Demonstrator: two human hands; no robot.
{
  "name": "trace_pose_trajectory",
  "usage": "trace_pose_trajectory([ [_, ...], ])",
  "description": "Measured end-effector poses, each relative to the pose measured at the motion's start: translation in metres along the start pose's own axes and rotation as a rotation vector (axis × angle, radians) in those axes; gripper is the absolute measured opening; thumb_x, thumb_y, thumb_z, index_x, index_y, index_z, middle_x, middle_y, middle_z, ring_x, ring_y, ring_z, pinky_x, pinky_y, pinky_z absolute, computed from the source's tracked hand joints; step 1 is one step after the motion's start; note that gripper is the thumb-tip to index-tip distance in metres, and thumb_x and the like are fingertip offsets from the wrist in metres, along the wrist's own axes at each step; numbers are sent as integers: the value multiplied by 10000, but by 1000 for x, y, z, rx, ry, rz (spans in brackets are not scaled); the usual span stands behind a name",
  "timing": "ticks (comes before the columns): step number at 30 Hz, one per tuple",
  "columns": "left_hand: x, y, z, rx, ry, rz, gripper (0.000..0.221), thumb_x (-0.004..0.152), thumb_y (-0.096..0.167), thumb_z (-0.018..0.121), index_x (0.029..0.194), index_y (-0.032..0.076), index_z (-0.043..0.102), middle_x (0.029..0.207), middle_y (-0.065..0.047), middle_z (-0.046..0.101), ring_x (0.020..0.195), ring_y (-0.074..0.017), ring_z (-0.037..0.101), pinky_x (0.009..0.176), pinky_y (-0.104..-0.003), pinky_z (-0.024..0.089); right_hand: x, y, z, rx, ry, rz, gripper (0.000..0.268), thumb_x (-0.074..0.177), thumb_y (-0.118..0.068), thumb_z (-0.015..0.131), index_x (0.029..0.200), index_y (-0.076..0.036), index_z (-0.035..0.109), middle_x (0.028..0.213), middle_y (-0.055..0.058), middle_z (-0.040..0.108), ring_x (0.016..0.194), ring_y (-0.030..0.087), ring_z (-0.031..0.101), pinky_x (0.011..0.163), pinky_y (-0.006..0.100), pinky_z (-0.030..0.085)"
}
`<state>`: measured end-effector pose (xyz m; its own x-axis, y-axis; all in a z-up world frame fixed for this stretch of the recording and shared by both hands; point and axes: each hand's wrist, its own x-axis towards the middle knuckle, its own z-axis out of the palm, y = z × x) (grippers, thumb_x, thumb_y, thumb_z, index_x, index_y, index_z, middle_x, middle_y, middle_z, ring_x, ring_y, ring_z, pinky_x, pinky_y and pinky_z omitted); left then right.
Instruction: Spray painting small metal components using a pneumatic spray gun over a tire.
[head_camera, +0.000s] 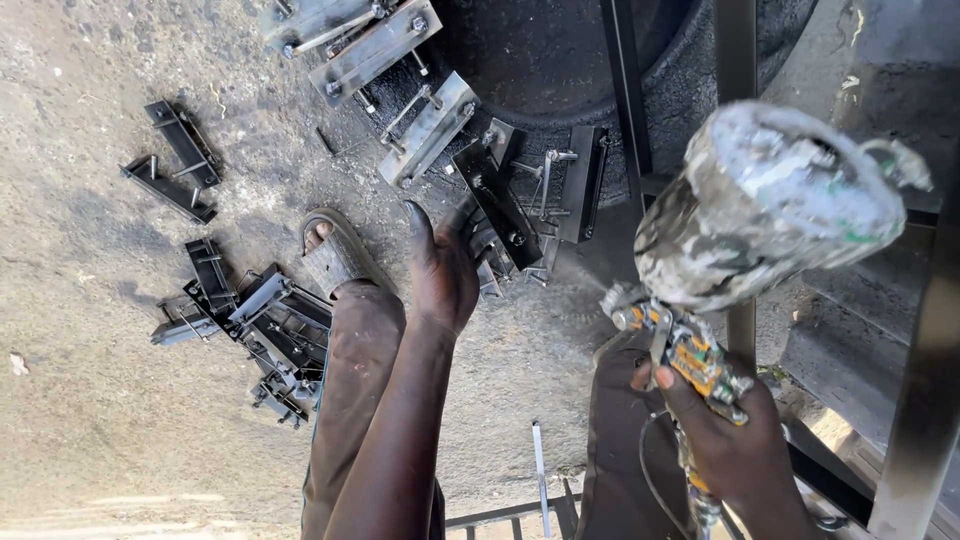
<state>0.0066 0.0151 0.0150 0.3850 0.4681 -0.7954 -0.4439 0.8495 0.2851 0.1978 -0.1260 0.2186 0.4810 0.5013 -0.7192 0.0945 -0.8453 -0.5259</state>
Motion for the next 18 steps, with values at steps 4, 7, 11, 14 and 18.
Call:
trace_pose_trajectory([
  [4, -2, -1, 3, 37, -49, -1, 1060, 810, 847, 344, 1445, 32, 578, 1035, -43, 668, 835, -132, 575, 798, -305, 361, 21, -21, 10, 195, -37, -37, 170, 959, -111, 626, 989, 2, 749, 878, 110, 803, 914, 210, 780, 962, 337, 602],
  [7, -5, -3, 4, 70, -24, -52, 1130, 766, 865, 341, 1472, 6, 542, 1048, -62, 661, 886, -154, 562, 836, -309, 369, 29, -42, 10, 172, -69, -245, 190, 984, -144, 603, 1043, -7, 722, 910, 95, 784, 977, 209, 760, 1038, 355, 561],
  [11, -1, -11, -4, 44, -92, -19, 995, 846, 830, 343, 1392, 48, 625, 1013, -38, 683, 843, -132, 570, 756, -291, 356, 27, -49, 4, 107, -54, -277, 244, 1004, -184, 583, 913, -22, 741, 952, 69, 771, 1050, 189, 720, 1063, 340, 515],
  [14, -3, -7, 3, 84, -77, -24, 1049, 818, 845, 328, 1440, 44, 596, 1013, -39, 675, 851, -128, 553, 756, -286, 347, 18, -37, -2, 52, -46, -202, 227, 989, -171, 601, 898, -35, 758, 921, 50, 789, 1017, 166, 733, 1030, 315, 519],
  [18, -7, 5, 17, 227, 71, -85, 1192, 755, 842, 264, 1560, -21, 430, 1149, -107, 620, 881, -148, 488, 766, -293, 329, 12, -13, -9, -122, -3, 37, 238, 951, -233, 660, 878, -84, 831, 955, -4, 843, 1077, 122, 752, 1061, 282, 478],
])
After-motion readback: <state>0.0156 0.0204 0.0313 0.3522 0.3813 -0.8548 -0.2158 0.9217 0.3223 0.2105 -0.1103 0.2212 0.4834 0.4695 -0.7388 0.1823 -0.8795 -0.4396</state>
